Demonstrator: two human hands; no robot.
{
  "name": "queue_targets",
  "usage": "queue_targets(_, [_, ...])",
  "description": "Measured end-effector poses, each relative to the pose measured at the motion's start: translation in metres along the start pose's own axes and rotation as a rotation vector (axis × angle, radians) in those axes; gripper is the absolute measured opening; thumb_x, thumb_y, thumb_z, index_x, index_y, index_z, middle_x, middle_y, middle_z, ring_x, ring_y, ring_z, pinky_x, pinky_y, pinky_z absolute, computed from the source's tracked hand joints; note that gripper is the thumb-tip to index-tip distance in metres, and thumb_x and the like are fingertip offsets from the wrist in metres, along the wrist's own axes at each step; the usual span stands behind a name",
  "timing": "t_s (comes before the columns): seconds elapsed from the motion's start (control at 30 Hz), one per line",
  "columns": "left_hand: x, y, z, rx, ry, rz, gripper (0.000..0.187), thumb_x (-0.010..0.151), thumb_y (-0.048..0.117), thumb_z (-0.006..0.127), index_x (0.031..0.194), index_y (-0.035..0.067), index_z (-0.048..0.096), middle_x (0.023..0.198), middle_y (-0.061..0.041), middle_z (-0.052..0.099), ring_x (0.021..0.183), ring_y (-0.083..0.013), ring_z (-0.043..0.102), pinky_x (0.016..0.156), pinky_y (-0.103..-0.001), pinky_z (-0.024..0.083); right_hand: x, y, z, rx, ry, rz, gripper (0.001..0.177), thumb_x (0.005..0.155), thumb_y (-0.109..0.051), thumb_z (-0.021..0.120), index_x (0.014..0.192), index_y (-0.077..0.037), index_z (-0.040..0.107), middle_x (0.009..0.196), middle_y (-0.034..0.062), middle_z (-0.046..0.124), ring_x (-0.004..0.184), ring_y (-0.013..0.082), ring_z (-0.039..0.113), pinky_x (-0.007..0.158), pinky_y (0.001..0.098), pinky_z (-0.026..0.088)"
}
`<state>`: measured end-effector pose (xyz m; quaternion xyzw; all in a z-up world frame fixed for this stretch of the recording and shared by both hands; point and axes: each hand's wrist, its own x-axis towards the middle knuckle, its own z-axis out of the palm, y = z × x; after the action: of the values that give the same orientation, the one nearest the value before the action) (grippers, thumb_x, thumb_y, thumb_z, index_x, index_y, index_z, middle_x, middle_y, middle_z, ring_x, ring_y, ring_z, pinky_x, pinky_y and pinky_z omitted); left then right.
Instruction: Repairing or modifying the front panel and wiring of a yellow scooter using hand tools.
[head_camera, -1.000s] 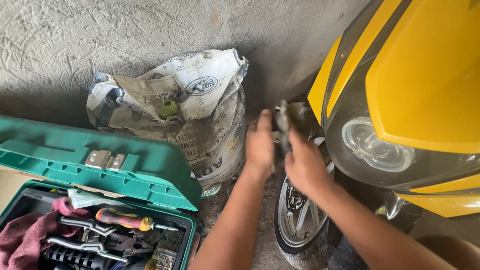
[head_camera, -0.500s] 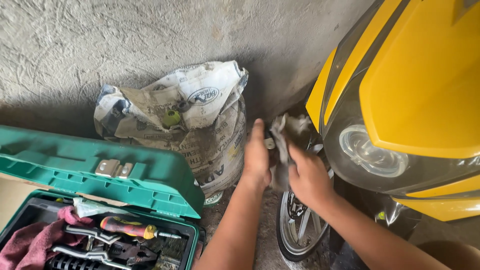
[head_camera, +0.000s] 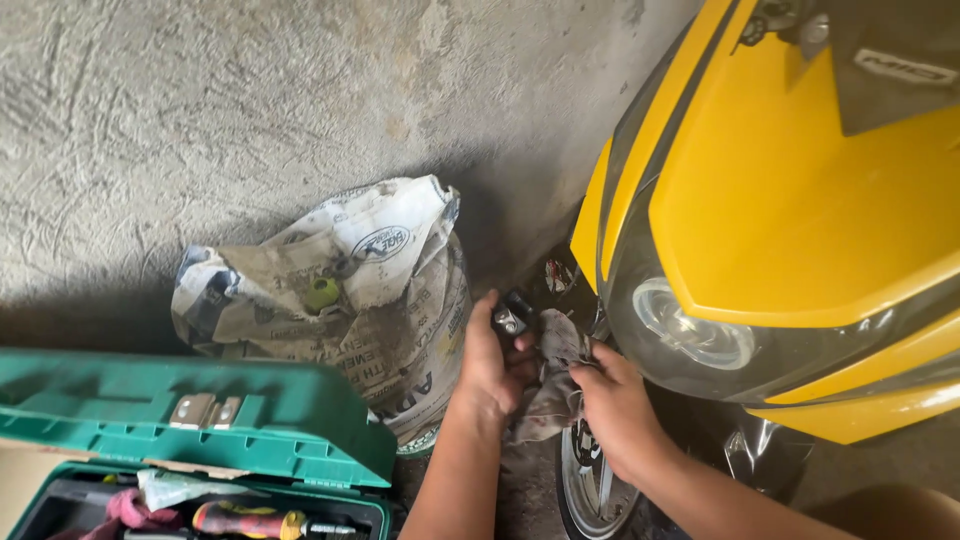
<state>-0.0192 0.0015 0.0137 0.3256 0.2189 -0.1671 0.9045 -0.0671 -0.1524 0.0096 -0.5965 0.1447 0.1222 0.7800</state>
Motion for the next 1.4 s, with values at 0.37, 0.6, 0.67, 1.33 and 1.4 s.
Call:
queue_targets(0.37, [-0.002,-0.02,0.016,0.217,0.203,-0.026,0.056,0.095,0.065,0.052,0.097,0.013,0.072,0.088,-0.006,0.064,0.081,-0.0203,0.057,0.076,-0.035,0.046,0.001,-0.025,0.013,-0.53,-0.069,-0.439,0.046,0.095,-0.012,0.061,0.141,-0.007,0.056,0.117,0.0058,0.076,0.102,0.0126,0.069,0.092,0.0261,0.05])
queue_targets(0.6, [0.0,-0.018,0.015,0.742,0.412,0.243,0.076,0.095,0.066,0.038,0.142,0.008,0.051,0.139,-0.017,0.062,0.131,-0.0312,0.056,0.111,-0.041,0.038,0.005,-0.01,0.01,-0.416,-0.104,-0.418,0.044,0.092,-0.008,0.063,0.135,0.0,0.061,0.118,0.0089,0.077,0.105,0.0111,0.067,0.094,0.0268,0.049])
queue_targets(0.67, [-0.006,-0.016,0.02,0.929,0.493,0.258,0.075,0.093,0.067,0.032,0.145,0.015,0.049,0.131,-0.022,0.067,0.126,-0.0395,0.06,0.107,-0.047,0.043,0.004,-0.01,0.009,-0.456,-0.074,-0.458,0.043,0.092,-0.007,0.064,0.134,0.001,0.061,0.118,0.0086,0.077,0.107,0.0105,0.067,0.095,0.0263,0.049])
queue_targets(1.33, [-0.019,0.005,0.008,1.417,0.136,0.445,0.126,0.057,0.1,0.04,0.147,0.013,0.049,0.109,-0.021,0.076,0.115,-0.0366,0.069,0.098,-0.045,0.051,0.017,0.016,-0.003,0.1,-0.102,-0.202,0.045,0.095,-0.002,0.058,0.14,-0.003,0.06,0.128,0.007,0.068,0.113,0.0124,0.062,0.099,0.0302,0.048])
queue_targets(1.4, [-0.014,0.003,0.0,1.37,0.137,0.459,0.125,0.057,0.1,0.041,0.143,0.01,0.053,0.109,-0.021,0.076,0.114,-0.0352,0.071,0.096,-0.043,0.052,0.02,0.023,-0.009,0.258,-0.129,-0.165,0.045,0.096,-0.002,0.059,0.141,-0.001,0.06,0.128,0.0082,0.067,0.114,0.0142,0.061,0.1,0.033,0.047])
